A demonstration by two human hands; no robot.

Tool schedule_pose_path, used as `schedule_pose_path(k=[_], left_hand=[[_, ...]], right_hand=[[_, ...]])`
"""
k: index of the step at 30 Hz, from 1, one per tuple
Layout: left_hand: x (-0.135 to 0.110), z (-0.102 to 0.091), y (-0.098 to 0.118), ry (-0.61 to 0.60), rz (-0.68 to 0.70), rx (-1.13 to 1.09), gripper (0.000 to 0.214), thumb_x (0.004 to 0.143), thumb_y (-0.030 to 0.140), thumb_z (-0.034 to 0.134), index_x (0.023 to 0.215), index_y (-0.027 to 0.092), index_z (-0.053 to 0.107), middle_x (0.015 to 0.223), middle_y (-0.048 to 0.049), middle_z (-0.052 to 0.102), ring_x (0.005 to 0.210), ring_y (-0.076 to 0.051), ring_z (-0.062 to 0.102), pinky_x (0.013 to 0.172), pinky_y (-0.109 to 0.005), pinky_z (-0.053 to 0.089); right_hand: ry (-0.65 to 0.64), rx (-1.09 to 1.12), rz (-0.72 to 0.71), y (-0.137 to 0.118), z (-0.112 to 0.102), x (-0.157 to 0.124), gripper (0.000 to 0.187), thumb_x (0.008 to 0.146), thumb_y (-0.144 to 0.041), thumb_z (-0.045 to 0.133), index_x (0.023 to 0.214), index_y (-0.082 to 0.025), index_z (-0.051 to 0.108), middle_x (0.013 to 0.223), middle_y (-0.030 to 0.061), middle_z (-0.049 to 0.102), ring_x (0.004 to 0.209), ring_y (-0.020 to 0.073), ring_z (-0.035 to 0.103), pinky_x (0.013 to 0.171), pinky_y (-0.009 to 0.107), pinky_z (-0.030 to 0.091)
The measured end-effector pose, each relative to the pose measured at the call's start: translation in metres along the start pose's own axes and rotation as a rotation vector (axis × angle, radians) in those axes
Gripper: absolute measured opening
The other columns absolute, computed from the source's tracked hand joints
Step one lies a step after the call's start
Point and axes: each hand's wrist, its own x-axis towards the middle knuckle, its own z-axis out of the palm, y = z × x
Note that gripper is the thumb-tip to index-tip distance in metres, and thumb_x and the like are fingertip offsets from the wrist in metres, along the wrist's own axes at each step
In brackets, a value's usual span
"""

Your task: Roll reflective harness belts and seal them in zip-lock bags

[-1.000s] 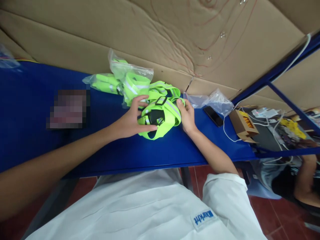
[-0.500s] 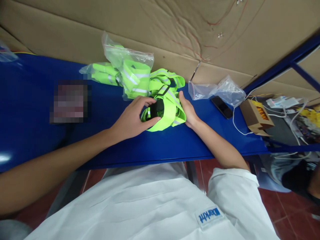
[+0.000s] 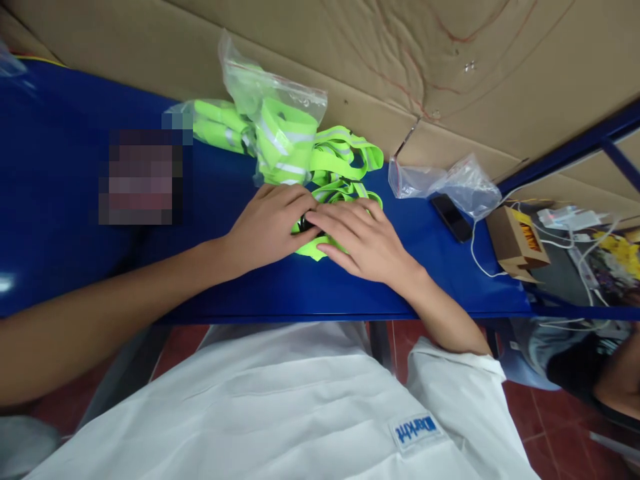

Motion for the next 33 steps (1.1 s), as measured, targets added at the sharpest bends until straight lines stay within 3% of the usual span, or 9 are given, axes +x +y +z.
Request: schedule_pose_path(k=[4, 9, 15, 18, 22, 26, 29, 31, 33], left_hand=[[-0.001, 0.001, -0.002, 0.009, 0.002, -0.002, 0.022, 0.095, 0.033, 0.067, 0.110, 0.017, 0.067, 0.109, -0.0102, 0.069, 0.108, -0.032, 0.066, 0.094, -0.044, 0.047], [0.000, 0.000, -0.004, 0.004, 0.050, 0.111, 0.024, 0.097, 0.033, 0.064, 0.113, 0.016, 0.070, 0.111, -0.0136, 0.069, 0.107, -0.035, 0.065, 0.092, -0.047, 0.047], [0.003, 0.001, 0.000, -0.023, 0.185, 0.238, 0.031, 0.099, 0.030, 0.059, 0.122, 0.011, 0.069, 0.108, -0.0152, 0.071, 0.100, -0.034, 0.066, 0.082, -0.045, 0.047], [0.004, 0.003, -0.002, -0.005, 0.237, 0.287, 0.033, 0.101, 0.033, 0.054, 0.115, 0.010, 0.072, 0.101, -0.0140, 0.072, 0.093, -0.032, 0.067, 0.076, -0.044, 0.046], [0.005, 0.004, -0.007, 0.019, 0.237, 0.251, 0.034, 0.100, 0.038, 0.055, 0.106, 0.012, 0.075, 0.095, -0.0125, 0.072, 0.090, -0.031, 0.067, 0.071, -0.042, 0.046], [0.004, 0.000, -0.012, 0.013, 0.202, 0.213, 0.027, 0.098, 0.032, 0.056, 0.096, 0.013, 0.075, 0.093, -0.0122, 0.072, 0.090, -0.030, 0.068, 0.073, -0.043, 0.048], [0.004, -0.013, -0.015, 0.111, 0.131, 0.162, 0.024, 0.098, 0.033, 0.057, 0.097, 0.016, 0.073, 0.097, -0.0112, 0.072, 0.096, -0.030, 0.069, 0.087, -0.048, 0.050], [0.008, -0.027, -0.020, 0.268, 0.082, 0.092, 0.026, 0.100, 0.040, 0.059, 0.103, 0.017, 0.071, 0.103, -0.0092, 0.071, 0.102, -0.029, 0.068, 0.095, -0.048, 0.050], [0.016, -0.043, -0.035, 0.457, 0.040, -0.016, 0.030, 0.103, 0.046, 0.058, 0.110, 0.019, 0.068, 0.106, -0.0068, 0.071, 0.102, -0.023, 0.068, 0.093, -0.042, 0.053]], right_hand=[[-0.065, -0.039, 0.134, 0.011, 0.010, 0.000, 0.050, 0.107, -0.047, 0.052, 0.148, -0.020, 0.053, 0.141, 0.0141, 0.066, 0.129, 0.0307, 0.063, 0.109, 0.048, 0.043], [-0.069, -0.015, 0.186, 0.014, 0.016, -0.003, 0.050, 0.108, -0.046, 0.048, 0.149, -0.018, 0.052, 0.136, 0.0156, 0.068, 0.123, 0.0328, 0.064, 0.104, 0.049, 0.044], [0.021, 0.155, 0.217, 0.010, 0.027, -0.003, 0.045, 0.111, -0.032, 0.037, 0.153, -0.019, 0.046, 0.136, 0.0132, 0.069, 0.123, 0.0265, 0.066, 0.107, 0.044, 0.047], [0.006, 0.121, 0.234, 0.009, 0.024, -0.003, 0.044, 0.109, -0.037, 0.044, 0.149, -0.020, 0.052, 0.139, 0.0121, 0.068, 0.126, 0.0280, 0.064, 0.106, 0.044, 0.046], [-0.113, -0.017, 0.207, 0.004, 0.017, 0.000, 0.059, 0.103, -0.048, 0.057, 0.151, -0.016, 0.050, 0.146, 0.0155, 0.062, 0.126, 0.0356, 0.061, 0.102, 0.049, 0.045], [-0.174, -0.137, 0.264, 0.002, 0.013, 0.001, 0.053, 0.103, -0.042, 0.058, 0.145, -0.011, 0.054, 0.138, 0.0208, 0.064, 0.120, 0.0400, 0.061, 0.099, 0.054, 0.044], [-0.114, -0.120, 0.343, 0.015, 0.010, -0.003, 0.040, 0.099, -0.037, 0.062, 0.130, -0.012, 0.062, 0.125, 0.0198, 0.068, 0.113, 0.0386, 0.064, 0.095, 0.054, 0.046], [0.000, -0.024, 0.408, 0.029, 0.003, -0.008, 0.030, 0.096, -0.039, 0.067, 0.116, -0.017, 0.065, 0.112, 0.0149, 0.070, 0.104, 0.0338, 0.066, 0.089, 0.050, 0.050], [0.172, 0.109, 0.477, 0.046, -0.009, -0.015, 0.027, 0.092, -0.044, 0.074, 0.102, -0.021, 0.065, 0.100, 0.0095, 0.070, 0.091, 0.0271, 0.066, 0.082, 0.044, 0.052]])
